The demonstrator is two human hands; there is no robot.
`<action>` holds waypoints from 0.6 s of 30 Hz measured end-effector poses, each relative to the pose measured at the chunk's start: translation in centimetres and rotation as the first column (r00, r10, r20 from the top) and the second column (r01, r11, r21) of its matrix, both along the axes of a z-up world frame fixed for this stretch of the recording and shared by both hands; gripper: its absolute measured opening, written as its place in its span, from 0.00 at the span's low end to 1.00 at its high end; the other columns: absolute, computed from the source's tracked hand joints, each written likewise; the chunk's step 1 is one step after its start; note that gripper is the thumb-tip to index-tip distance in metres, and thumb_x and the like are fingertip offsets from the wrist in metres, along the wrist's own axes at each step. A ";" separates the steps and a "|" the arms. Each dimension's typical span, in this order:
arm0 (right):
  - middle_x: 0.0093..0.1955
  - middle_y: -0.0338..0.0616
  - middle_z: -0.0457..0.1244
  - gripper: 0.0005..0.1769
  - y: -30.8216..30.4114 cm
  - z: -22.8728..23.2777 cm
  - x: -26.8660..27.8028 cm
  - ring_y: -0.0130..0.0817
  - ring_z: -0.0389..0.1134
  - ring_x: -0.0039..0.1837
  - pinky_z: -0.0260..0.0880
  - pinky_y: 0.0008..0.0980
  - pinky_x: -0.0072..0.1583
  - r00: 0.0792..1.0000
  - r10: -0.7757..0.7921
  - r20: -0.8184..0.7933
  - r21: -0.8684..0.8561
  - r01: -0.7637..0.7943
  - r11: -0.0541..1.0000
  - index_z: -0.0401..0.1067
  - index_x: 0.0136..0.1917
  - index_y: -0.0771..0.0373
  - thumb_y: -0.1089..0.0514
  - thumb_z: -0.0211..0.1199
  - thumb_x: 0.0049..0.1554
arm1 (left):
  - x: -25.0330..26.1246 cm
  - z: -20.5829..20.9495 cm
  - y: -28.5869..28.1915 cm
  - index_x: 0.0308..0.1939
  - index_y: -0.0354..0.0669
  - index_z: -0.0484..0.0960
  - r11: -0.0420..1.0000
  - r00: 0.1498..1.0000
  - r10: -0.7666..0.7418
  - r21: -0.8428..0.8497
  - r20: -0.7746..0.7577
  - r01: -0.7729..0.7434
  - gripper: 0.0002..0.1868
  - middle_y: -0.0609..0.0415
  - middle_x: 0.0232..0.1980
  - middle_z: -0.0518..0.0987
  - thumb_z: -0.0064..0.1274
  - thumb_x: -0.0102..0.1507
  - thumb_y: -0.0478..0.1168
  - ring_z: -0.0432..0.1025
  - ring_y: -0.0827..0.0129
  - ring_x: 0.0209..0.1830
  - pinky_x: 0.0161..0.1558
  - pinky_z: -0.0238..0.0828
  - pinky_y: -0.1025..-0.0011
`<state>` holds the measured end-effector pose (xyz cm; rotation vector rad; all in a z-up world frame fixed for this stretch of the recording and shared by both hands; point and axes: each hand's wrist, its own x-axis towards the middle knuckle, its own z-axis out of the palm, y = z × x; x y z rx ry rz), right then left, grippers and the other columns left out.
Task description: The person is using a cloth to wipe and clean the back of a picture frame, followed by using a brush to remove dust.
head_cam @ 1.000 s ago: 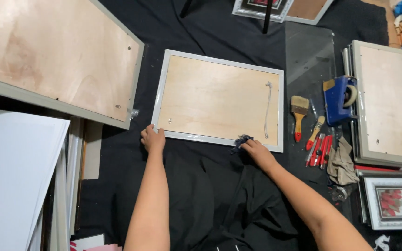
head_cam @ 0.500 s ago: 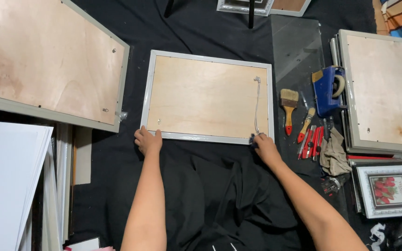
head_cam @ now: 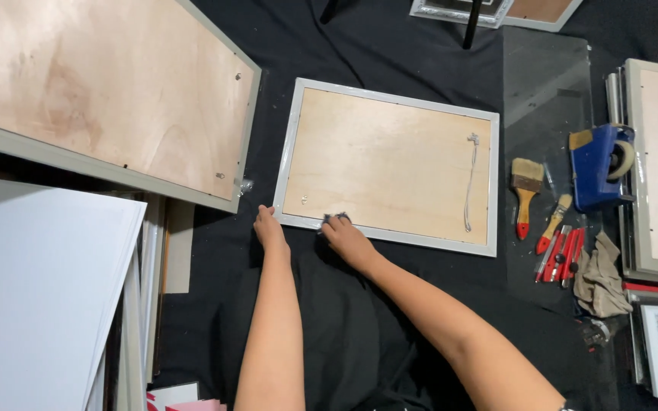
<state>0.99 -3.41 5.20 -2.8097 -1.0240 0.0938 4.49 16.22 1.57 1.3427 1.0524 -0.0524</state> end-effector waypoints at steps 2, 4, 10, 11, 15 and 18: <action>0.53 0.49 0.60 0.27 3.8 2.0 1.4 0.51 0.67 0.57 0.74 0.40 0.58 0.997 -0.009 -0.074 0.104 0.016 0.994 0.64 0.57 0.61 0.63 0.73 0.48 | -0.3 2.1 -0.1 0.61 0.39 0.78 0.996 0.997 0.069 -0.054 0.034 -0.067 0.31 0.40 0.71 0.67 0.30 0.74 0.58 0.57 0.45 0.76 0.74 0.53 0.54; 0.53 0.49 0.60 0.26 6.8 3.1 2.0 0.52 0.67 0.58 0.73 0.42 0.59 0.989 -0.017 -0.149 0.203 0.048 0.978 0.63 0.58 0.61 0.65 0.72 0.49 | -0.4 2.4 -0.1 0.60 0.37 0.78 0.986 0.989 0.133 -0.111 0.065 -0.125 0.31 0.38 0.72 0.66 0.30 0.74 0.58 0.55 0.43 0.78 0.75 0.51 0.54; 0.53 0.42 0.60 0.15 6.5 0.3 1.8 0.41 0.65 0.57 0.72 0.34 0.58 0.995 0.036 0.097 0.189 -0.054 0.980 0.68 0.56 0.53 0.59 0.66 0.56 | -0.3 1.2 0.2 0.74 0.50 0.66 0.999 1.000 0.014 -0.045 0.008 -0.014 0.34 0.47 0.78 0.61 0.32 0.73 0.65 0.53 0.50 0.79 0.76 0.48 0.53; 0.52 0.42 0.60 0.12 4.8 0.8 1.4 0.41 0.65 0.56 0.72 0.33 0.57 0.992 0.057 0.116 0.158 -0.075 0.985 0.68 0.55 0.53 0.58 0.63 0.58 | -0.2 0.7 0.1 0.75 0.51 0.64 0.984 0.987 -0.147 0.094 -0.071 0.153 0.33 0.47 0.77 0.59 0.35 0.73 0.63 0.55 0.48 0.77 0.73 0.50 0.50; 0.48 0.42 0.61 0.06 -4.8 2.2 -0.7 0.42 0.65 0.53 0.71 0.32 0.55 0.990 0.052 0.128 0.081 -0.062 0.995 0.69 0.53 0.53 0.55 0.58 0.62 | -0.9 6.9 -2.4 0.77 0.55 0.59 0.661 0.803 -0.446 0.459 -0.395 0.593 0.34 0.48 0.78 0.52 0.44 0.70 0.60 0.53 0.48 0.74 0.70 0.50 0.50; 0.53 0.42 0.61 0.15 -13.5 4.9 -3.1 0.45 0.65 0.58 0.73 0.36 0.58 0.994 -0.054 -0.090 -0.062 0.049 0.997 0.68 0.56 0.51 0.65 0.59 0.56 | -1.5 7.3 -3.9 0.78 0.59 0.60 0.411 0.684 -0.620 0.583 -0.385 0.701 0.34 0.49 0.78 0.50 0.47 0.69 0.58 0.50 0.48 0.74 0.67 0.49 0.49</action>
